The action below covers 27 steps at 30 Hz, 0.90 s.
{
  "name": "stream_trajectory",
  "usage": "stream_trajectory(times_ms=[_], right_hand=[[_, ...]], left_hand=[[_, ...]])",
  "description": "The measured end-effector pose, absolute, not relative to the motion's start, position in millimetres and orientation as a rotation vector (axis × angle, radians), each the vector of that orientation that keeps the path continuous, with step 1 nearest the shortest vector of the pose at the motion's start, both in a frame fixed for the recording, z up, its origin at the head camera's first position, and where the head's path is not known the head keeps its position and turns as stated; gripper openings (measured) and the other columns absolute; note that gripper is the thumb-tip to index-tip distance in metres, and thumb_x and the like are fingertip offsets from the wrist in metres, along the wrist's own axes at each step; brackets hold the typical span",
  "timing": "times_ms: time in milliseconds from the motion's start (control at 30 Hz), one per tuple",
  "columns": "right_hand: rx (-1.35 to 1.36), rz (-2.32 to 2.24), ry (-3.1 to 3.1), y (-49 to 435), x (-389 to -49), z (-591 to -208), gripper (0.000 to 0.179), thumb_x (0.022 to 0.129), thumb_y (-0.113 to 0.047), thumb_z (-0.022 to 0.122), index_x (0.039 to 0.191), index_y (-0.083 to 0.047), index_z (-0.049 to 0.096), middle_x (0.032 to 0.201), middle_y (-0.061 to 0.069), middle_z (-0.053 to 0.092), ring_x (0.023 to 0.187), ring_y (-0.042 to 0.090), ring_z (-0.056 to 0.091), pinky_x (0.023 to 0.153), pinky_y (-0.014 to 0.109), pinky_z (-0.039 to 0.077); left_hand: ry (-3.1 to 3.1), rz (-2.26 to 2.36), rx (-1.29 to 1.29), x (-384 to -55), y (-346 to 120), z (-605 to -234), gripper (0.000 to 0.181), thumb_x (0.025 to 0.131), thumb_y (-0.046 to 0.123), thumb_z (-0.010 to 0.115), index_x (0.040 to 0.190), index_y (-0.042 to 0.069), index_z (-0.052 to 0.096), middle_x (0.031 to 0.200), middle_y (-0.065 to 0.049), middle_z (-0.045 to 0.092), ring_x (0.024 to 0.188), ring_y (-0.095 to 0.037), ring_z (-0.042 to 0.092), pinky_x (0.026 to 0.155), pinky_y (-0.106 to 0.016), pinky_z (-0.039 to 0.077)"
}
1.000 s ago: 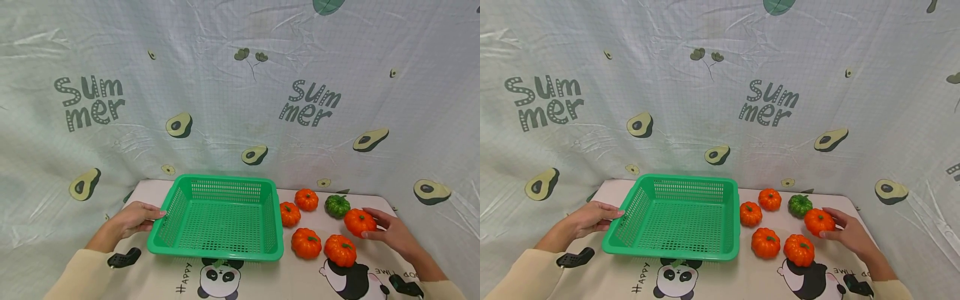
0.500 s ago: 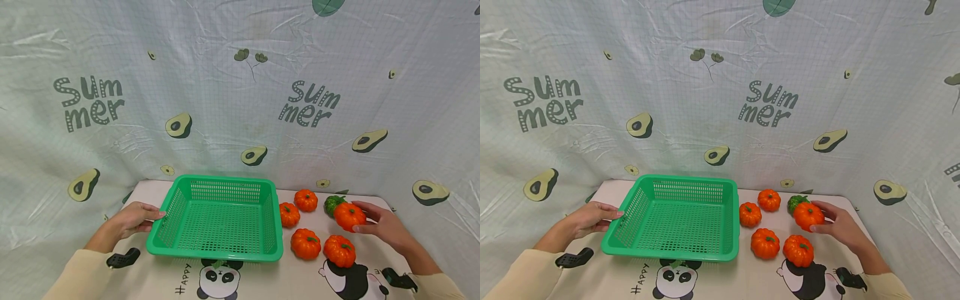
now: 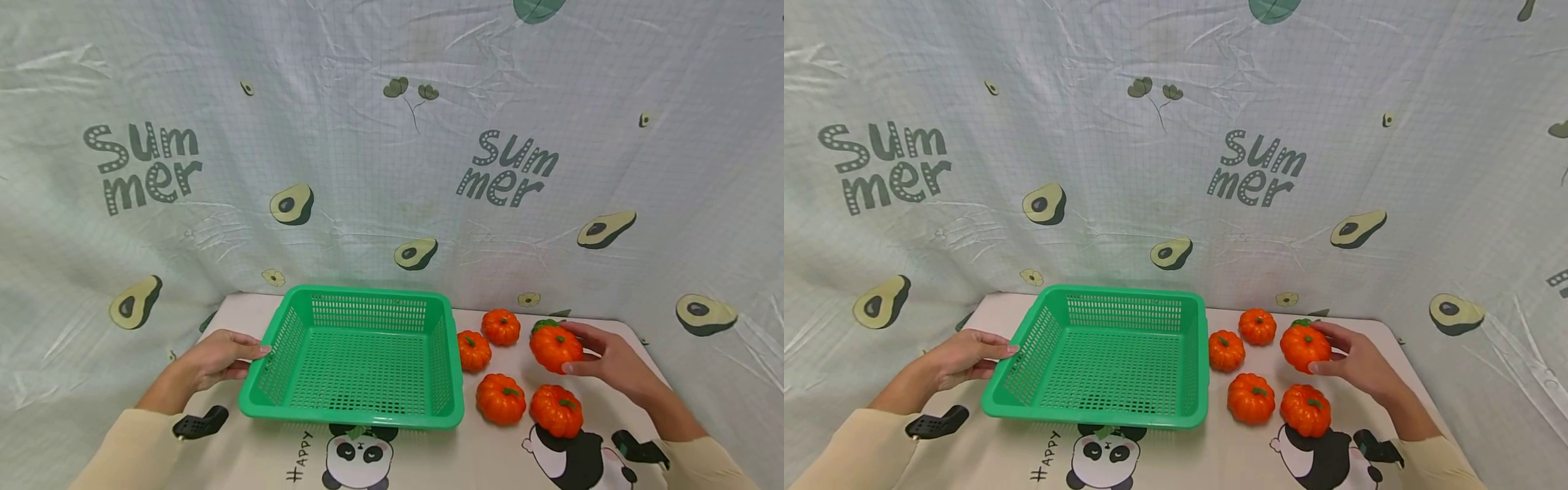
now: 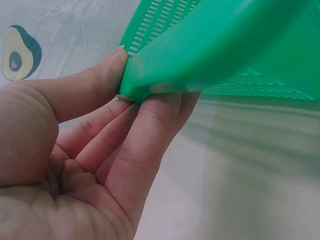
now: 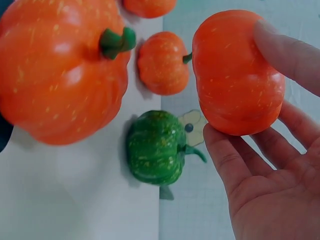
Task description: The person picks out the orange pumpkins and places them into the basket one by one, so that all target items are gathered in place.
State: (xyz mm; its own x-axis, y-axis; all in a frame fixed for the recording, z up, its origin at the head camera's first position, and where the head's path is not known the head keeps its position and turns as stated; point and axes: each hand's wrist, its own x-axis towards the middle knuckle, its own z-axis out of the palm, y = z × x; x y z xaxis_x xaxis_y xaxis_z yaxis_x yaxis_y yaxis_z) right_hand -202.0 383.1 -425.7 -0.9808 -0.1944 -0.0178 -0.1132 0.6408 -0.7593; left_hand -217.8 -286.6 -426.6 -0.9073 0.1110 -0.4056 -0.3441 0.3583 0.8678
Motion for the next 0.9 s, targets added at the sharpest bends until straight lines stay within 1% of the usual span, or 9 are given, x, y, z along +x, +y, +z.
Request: stream_trajectory(times_ms=[67,200,267,500,733,900], right_hand=[[-0.267,-1.272,2.752,379.8,-202.7,-424.2,0.077,0.091,-0.022,0.081,0.156,-0.002,0.044,0.154,0.027,0.05,0.133,0.05,0.054,0.085,0.023,0.061],[-0.285,-1.288,2.74,371.6,-203.4,-420.9,0.078,0.091,-0.022,0.082,0.156,-0.003,0.044,0.153,0.026,0.051,0.13,0.041,0.06,0.086,0.023,0.061],[-0.302,-1.294,2.737,366.8,-204.0,-419.4,0.077,0.09,-0.022,0.082,0.155,-0.003,0.045,0.153,0.025,0.052,0.129,0.039,0.06,0.086,0.021,0.06],[-0.353,-1.295,2.722,352.8,-208.3,-415.0,0.076,0.091,-0.02,0.081,0.155,0.0,0.044,0.152,0.028,0.051,0.132,0.051,0.055,0.086,0.019,0.058],[-0.355,-1.294,2.709,346.6,-211.7,-413.6,0.075,0.091,-0.019,0.081,0.155,-0.001,0.045,0.153,0.028,0.05,0.136,0.052,0.052,0.087,0.02,0.059],[-0.355,-1.303,2.694,341.4,-213.6,-412.2,0.076,0.091,-0.019,0.081,0.155,-0.001,0.045,0.154,0.028,0.049,0.136,0.053,0.051,0.088,0.024,0.061]], left_hand=[[2.228,1.568,-0.205,-218.0,-286.8,-427.0,0.037,0.098,0.015,0.074,0.123,-0.012,0.065,0.084,0.001,0.078,0.074,-0.013,0.074,0.066,-0.027,0.061],[2.22,1.571,-0.203,-218.6,-286.8,-427.3,0.039,0.098,0.015,0.074,0.124,-0.012,0.064,0.084,0.001,0.078,0.073,-0.013,0.074,0.066,-0.027,0.061],[2.22,1.569,-0.204,-218.7,-286.8,-427.0,0.039,0.098,0.015,0.074,0.124,-0.012,0.064,0.084,0.001,0.078,0.073,-0.013,0.074,0.066,-0.027,0.061],[2.217,1.563,-0.199,-218.1,-287.2,-425.4,0.036,0.098,0.016,0.073,0.122,-0.011,0.066,0.084,0.002,0.077,0.074,-0.012,0.073,0.067,-0.026,0.061],[2.211,1.57,-0.195,-217.6,-287.1,-425.3,0.038,0.098,0.016,0.073,0.123,-0.011,0.064,0.085,0.002,0.077,0.076,-0.012,0.074,0.068,-0.027,0.062],[2.202,1.58,-0.195,-218.7,-288.1,-427.1,0.034,0.098,0.017,0.073,0.12,-0.009,0.066,0.085,0.003,0.077,0.075,-0.012,0.074,0.067,-0.027,0.061]])
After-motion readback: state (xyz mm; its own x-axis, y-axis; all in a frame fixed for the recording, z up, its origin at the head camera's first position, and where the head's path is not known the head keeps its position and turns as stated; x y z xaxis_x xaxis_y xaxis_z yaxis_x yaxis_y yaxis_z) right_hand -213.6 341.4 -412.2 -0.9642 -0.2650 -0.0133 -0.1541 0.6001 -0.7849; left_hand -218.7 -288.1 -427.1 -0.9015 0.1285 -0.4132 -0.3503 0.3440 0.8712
